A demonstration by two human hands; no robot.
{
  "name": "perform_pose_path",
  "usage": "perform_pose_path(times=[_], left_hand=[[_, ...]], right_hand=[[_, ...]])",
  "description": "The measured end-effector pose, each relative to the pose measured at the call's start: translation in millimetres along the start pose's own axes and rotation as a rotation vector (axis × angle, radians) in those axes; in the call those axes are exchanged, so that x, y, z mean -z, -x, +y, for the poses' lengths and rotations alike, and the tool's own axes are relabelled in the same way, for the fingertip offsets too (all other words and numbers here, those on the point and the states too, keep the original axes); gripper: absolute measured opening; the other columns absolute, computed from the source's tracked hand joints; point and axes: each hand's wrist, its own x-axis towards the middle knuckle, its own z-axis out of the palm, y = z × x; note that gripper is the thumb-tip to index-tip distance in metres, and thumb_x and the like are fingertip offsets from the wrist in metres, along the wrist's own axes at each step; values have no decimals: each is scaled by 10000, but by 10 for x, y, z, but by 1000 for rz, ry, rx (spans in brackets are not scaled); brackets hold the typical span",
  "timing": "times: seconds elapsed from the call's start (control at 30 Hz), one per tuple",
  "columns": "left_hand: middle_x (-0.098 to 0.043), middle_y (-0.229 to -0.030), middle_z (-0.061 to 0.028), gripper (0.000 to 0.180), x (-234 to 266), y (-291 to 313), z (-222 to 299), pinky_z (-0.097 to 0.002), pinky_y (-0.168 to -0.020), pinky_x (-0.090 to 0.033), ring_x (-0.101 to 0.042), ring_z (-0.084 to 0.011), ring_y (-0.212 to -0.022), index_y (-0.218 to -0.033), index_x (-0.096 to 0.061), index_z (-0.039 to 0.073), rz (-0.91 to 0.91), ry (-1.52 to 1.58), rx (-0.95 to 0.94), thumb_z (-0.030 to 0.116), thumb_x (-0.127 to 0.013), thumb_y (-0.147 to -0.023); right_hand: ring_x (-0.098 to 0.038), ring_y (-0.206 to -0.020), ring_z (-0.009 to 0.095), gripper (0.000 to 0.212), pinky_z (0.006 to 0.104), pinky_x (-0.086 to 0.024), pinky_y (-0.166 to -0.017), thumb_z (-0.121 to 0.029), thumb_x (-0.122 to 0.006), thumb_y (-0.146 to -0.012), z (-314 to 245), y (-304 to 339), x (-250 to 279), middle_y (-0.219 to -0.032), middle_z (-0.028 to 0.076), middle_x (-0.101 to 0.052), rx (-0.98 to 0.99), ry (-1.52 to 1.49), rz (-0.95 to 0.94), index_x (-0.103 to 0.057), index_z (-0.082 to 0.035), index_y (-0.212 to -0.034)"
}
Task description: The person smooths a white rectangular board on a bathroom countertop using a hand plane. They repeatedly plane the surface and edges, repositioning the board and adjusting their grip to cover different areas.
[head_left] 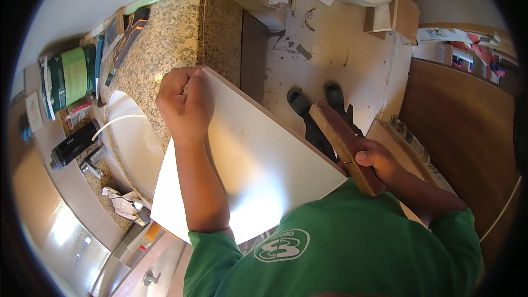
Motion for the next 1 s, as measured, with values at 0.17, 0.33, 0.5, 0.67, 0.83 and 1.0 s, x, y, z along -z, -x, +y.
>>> perform_pose_path(times=[0.17,0.33,0.5,0.67,0.83,1.0], left_hand=[[-656,-756,-132,111,54,-20,56,-352,-729,-494,-618,-271,-735,-772,-673,-18,-39,-93,7,57,-646,-848],[-634,-739,-133,103,83,-44,54,-380,-701,-482,-606,-288,-735,-762,-666,-13,-55,-74,22,56,-646,-837],[-625,-732,-149,125,90,-28,30,-398,-696,-486,-609,-326,-736,-746,-654,-9,-24,-87,-23,77,-641,-835],[-615,-723,-156,137,86,-4,46,-410,-662,-484,-600,-339,-710,-727,-641,-7,3,-73,1,83,-619,-828],[-606,-714,-156,138,93,2,50,-413,-638,-481,-587,-339,-682,-711,-634,-15,16,-75,-7,70,-595,-813],[-602,-713,-161,144,81,2,54,-424,-637,-478,-590,-337,-686,-711,-633,-22,33,-65,12,75,-586,-808]], right_hand=[[-658,-1052,237,672,378,-531,-927,-353,-722,-871,-220,-399,148,-1212,179,-655,158,177,-41,-507,79,-1338],[-617,-1139,223,714,374,-493,-990,-369,-714,-894,-646,-1163,87,-1261,151,-628,387,305,-208,-461,58,-1408],[-590,-1214,223,724,373,-457,-1053,-495,-653,-980,-970,-1877,-483,-1297,144,-609,674,244,-374,-445,23,-1442],[-604,-1238,252,711,407,-445,-1091,-514,-561,-1044,-1262,-2167,-1004,-1331,162,-607,1025,244,-440,-400,36,-1465],[-609,-1241,272,706,426,-453,-1089,-492,-546,-1056,-1473,-2210,-1242,-1385,180,-587,1056,273,-531,-374,42,-1485],[-601,-1238,258,712,429,-459,-1081,-544,-482,-1067,-1422,-2259,-1311,-1364,162,-591,1011,255,-500,-386,25,-1484]])
